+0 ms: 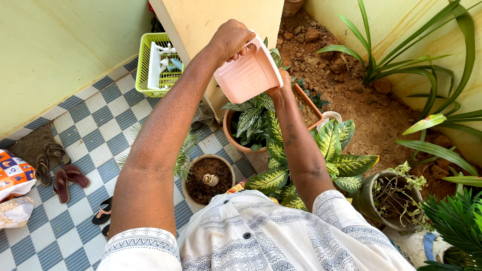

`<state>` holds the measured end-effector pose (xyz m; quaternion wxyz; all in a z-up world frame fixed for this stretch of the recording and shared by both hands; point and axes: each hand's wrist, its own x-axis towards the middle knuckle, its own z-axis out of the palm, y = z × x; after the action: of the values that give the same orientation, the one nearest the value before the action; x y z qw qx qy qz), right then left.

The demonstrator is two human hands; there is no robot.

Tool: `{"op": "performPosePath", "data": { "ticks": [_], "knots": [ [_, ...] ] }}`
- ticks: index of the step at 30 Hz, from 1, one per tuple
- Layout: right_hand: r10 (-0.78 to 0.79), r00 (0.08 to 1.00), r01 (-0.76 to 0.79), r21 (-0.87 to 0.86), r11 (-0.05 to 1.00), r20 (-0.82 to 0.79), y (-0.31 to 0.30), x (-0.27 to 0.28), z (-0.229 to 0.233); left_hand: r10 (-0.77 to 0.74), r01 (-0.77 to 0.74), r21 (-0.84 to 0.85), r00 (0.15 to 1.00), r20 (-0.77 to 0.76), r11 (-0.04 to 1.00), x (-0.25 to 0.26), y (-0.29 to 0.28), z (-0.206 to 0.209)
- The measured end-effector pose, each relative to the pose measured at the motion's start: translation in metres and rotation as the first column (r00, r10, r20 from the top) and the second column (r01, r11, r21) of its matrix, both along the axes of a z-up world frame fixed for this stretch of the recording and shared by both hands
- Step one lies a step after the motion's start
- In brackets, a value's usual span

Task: The person dips a pink pitcher into a bucket of water and pours the water onto various potted plants and a soil bed.

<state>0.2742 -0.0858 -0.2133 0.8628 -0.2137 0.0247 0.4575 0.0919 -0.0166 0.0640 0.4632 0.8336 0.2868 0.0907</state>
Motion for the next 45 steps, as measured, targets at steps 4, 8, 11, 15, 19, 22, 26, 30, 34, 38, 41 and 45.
{"op": "performPosePath", "data": {
  "ticks": [4,8,11,15,19,22,26,30,34,38,41,45],
  "knots": [
    [0.011,1.000,-0.011,-0.019,1.000,0.015,-0.001,-0.002,0.002,0.021,-0.022,-0.019,1.000,-0.020,1.000,0.002,-0.001,0.002],
    [0.025,0.999,-0.026,-0.037,0.999,-0.028,-0.004,-0.004,0.008,0.014,-0.014,-0.016,1.000,-0.016,1.000,0.002,-0.001,0.000],
    [0.043,0.999,-0.042,-0.034,0.999,0.025,-0.007,-0.005,0.015,-0.014,0.014,-0.021,1.000,0.006,1.000,-0.001,0.002,-0.003],
    [0.012,0.996,0.003,-0.170,0.985,0.091,-0.009,-0.007,0.030,-0.043,0.047,-0.051,0.996,0.077,0.998,-0.008,0.009,-0.004],
    [0.000,0.993,0.023,-0.195,0.980,0.114,-0.008,-0.002,0.049,-0.057,0.063,-0.045,0.992,0.115,0.997,-0.016,0.012,0.001],
    [0.010,0.986,0.022,-0.189,0.982,0.167,-0.009,0.003,0.063,-0.055,0.063,-0.048,0.987,0.151,0.997,-0.022,0.012,0.006],
    [0.014,0.975,0.040,-0.236,0.971,0.220,-0.008,0.010,0.078,-0.058,0.070,-0.045,0.974,0.218,0.997,-0.028,0.014,0.007],
    [-0.036,0.980,0.096,-0.303,0.948,0.197,-0.002,0.024,0.073,-0.062,0.080,-0.058,0.960,0.275,0.995,-0.033,0.019,0.003],
    [-0.007,0.977,0.049,-0.195,0.979,0.212,0.003,0.034,0.061,-0.042,0.065,-0.070,0.955,0.294,0.995,-0.037,0.024,-0.005],
    [0.071,0.966,0.026,-0.366,0.930,0.249,-0.004,0.030,0.061,-0.013,0.040,-0.085,0.957,0.289,0.996,-0.045,0.028,-0.015],
    [0.151,0.957,-0.043,-0.396,0.917,0.246,-0.008,0.028,0.059,-0.005,0.033,-0.096,0.961,0.276,0.995,-0.053,0.028,-0.023],
    [0.203,0.954,-0.110,-0.375,0.920,0.219,-0.011,0.032,0.050,0.010,0.022,-0.127,0.970,0.242,0.992,-0.063,0.027,-0.025]
  ]
}}
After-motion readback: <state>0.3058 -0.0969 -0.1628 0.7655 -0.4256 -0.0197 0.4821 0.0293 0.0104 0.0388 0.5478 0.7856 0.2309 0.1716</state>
